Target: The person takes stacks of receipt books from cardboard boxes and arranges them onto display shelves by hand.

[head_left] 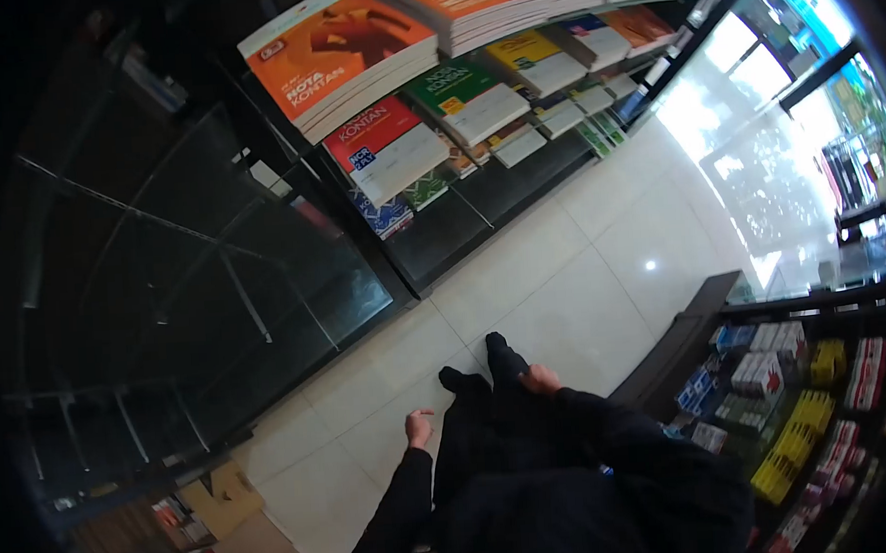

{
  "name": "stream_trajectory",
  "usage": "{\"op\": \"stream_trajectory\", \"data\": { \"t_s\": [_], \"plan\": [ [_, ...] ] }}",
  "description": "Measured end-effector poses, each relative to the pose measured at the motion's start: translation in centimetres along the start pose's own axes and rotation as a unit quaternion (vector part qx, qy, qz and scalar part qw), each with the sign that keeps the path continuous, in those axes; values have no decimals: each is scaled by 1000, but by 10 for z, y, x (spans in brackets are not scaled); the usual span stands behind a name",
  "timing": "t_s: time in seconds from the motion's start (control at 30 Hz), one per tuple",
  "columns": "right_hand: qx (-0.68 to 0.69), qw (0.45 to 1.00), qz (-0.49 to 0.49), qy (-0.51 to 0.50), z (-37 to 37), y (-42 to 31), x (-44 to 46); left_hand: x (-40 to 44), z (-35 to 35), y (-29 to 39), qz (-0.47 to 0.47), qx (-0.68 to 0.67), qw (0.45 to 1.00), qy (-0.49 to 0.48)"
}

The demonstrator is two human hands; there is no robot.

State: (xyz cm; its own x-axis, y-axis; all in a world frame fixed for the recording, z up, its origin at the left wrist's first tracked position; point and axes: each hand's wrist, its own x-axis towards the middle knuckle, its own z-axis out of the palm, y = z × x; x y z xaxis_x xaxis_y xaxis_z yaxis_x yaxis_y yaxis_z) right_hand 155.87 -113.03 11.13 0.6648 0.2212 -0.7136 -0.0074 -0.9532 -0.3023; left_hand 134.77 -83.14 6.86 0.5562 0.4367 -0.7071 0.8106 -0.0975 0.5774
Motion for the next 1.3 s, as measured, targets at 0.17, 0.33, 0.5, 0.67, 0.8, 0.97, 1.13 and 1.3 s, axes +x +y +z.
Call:
{"op": "stream_trajectory", "data": {
  "t_s": [0.17,0.33,0.5,0.67,0.8,0.97,1.13,1.3],
  "plan": [
    [44,997,53,-22,-37,-14,-19,-15,-48,24,39,-4,999,5],
    [2,1000,8,-27,-56,-27,-23,-43,-60,58,89,-55,994,14],
    [3,999,-40,18,-57,-26,-6,-86,-73,142,212,-130,969,6],
    [-36,993,-108,-12,-61,-40,16,-195,-135,298,406,-139,903,6],
    [-107,974,-195,-35,-38,-21,77,-331,-192,402,618,-106,778,26],
    [-157,955,-243,-61,-49,-20,103,-442,-218,462,778,-100,590,193],
    [-140,966,-181,-123,-96,-43,98,-471,-209,490,749,-193,484,410],
    [-250,925,-267,-104,-96,-42,115,-493,-217,462,627,-203,550,513]
  ]
}}
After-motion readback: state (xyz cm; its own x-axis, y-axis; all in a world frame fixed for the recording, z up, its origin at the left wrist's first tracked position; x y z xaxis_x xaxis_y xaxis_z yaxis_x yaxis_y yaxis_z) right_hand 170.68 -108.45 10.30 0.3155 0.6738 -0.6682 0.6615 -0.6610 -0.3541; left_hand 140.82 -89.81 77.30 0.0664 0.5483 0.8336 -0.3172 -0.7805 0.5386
